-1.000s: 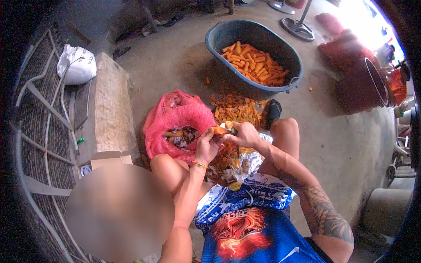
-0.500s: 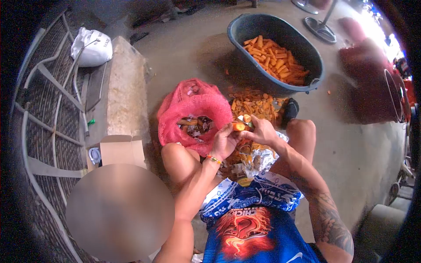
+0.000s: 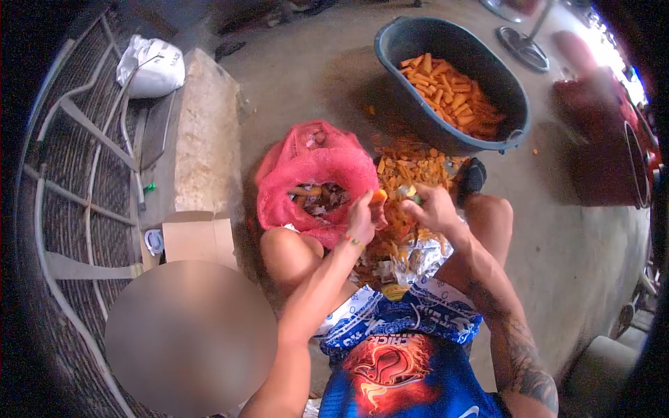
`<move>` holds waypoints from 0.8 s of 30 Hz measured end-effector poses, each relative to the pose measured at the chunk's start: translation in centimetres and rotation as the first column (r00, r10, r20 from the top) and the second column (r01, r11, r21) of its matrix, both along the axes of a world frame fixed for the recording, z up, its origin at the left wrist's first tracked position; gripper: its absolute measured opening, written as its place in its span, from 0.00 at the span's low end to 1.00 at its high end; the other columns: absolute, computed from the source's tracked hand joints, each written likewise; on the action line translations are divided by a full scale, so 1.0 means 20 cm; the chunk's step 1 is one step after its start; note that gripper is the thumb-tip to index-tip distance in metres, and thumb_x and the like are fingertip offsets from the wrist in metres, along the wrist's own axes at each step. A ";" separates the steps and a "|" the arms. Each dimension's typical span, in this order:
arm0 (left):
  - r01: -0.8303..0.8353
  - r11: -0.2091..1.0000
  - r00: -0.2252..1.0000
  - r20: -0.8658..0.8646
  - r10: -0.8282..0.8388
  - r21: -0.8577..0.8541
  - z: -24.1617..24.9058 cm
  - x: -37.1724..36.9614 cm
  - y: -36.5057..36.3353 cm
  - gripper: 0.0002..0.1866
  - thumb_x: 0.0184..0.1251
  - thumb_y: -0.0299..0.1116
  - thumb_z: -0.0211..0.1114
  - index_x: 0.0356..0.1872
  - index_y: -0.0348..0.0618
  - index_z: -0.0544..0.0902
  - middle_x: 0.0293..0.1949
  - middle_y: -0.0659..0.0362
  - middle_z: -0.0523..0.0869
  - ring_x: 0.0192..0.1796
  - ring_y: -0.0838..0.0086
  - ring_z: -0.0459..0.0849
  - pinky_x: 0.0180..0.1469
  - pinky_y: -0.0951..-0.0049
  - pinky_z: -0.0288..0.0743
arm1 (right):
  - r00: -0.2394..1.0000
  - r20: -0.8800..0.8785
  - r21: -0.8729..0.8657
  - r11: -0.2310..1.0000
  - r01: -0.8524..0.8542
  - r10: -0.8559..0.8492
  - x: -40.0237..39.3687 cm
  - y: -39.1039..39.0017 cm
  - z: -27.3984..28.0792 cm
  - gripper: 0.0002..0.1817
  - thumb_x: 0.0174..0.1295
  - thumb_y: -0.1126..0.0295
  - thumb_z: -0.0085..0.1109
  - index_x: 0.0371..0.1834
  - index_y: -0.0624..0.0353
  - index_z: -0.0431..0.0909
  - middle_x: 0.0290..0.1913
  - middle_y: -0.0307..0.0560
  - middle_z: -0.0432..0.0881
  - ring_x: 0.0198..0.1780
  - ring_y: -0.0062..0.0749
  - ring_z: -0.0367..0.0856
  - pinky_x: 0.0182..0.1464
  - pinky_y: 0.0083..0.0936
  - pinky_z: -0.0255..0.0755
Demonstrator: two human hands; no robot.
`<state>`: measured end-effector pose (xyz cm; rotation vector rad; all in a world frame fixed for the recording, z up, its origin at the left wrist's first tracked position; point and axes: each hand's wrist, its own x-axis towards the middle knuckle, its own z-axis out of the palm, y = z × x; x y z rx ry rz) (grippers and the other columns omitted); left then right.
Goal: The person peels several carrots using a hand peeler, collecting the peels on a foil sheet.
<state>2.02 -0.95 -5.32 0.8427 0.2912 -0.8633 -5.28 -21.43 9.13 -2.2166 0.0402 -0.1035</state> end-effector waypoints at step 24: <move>-0.122 0.091 0.917 0.147 -0.370 0.988 -0.80 0.64 0.90 0.16 0.62 0.35 0.56 0.44 0.36 0.84 0.45 0.43 0.87 0.48 0.49 0.84 0.53 0.53 0.74 | 0.900 -0.385 -0.157 0.946 -0.283 0.205 0.14 -0.13 -0.13 0.39 0.71 0.31 0.41 0.38 0.61 0.80 0.27 0.64 0.82 0.35 0.65 0.82 0.38 0.56 0.74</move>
